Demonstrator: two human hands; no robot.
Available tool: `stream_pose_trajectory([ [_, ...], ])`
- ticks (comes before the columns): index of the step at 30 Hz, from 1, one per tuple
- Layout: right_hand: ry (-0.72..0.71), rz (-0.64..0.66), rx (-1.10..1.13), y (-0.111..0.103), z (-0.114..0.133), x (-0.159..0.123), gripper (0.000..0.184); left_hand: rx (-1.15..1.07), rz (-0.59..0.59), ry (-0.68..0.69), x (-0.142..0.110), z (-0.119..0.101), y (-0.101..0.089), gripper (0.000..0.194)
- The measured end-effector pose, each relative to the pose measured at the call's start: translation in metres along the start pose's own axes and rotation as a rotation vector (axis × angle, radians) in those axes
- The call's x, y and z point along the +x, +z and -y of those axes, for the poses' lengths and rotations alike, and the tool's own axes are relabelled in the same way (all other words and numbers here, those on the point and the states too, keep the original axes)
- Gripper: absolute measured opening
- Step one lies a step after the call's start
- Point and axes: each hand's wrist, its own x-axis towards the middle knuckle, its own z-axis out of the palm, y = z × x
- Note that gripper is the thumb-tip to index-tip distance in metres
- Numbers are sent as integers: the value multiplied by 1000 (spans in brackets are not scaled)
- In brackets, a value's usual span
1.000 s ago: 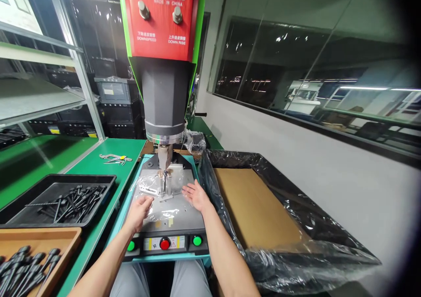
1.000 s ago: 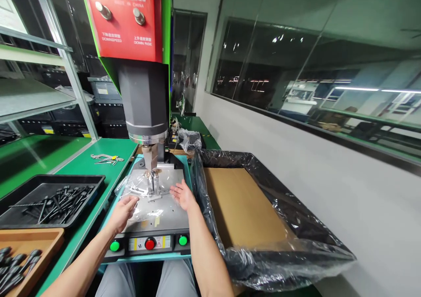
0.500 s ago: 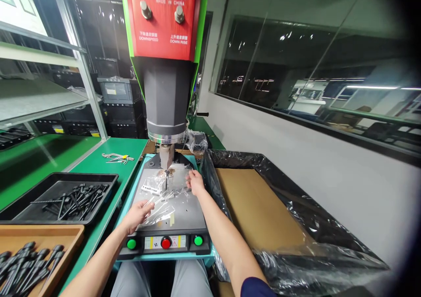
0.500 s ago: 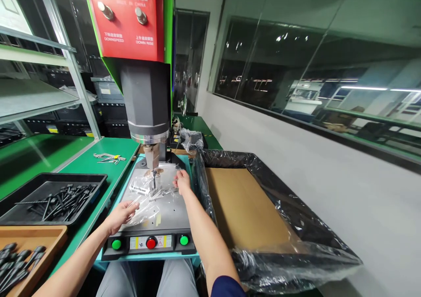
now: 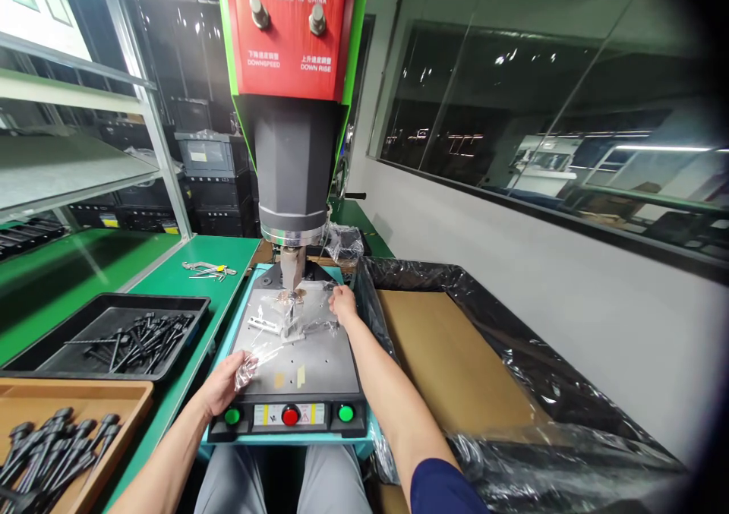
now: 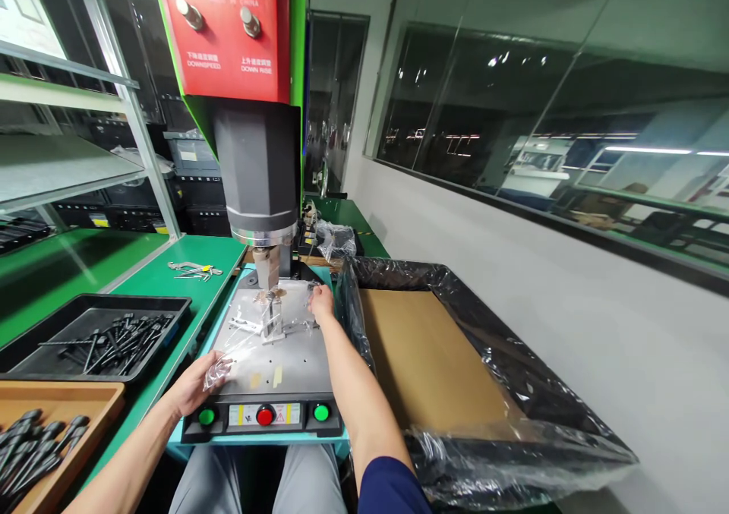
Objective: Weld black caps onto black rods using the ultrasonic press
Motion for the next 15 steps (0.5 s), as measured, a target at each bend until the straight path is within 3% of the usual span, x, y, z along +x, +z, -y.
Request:
stream_pose_trajectory([
  [2,41,-17,22,3,0,-6,18,-172,116,97,0,23,6,54],
  [6,53,-72,60,10,-2,-20,18,-547,437,152,2,70,35,88],
  [9,35,-111,77,13,-3,-25,15,-773,448,241,-2,88,47,87],
  [11,35,-132,88,13,-4,-28,14,-802,427,254,-9,94,49,85],
  [15,57,-160,112,12,-8,-33,13,-593,464,50,-23,105,68,87],
])
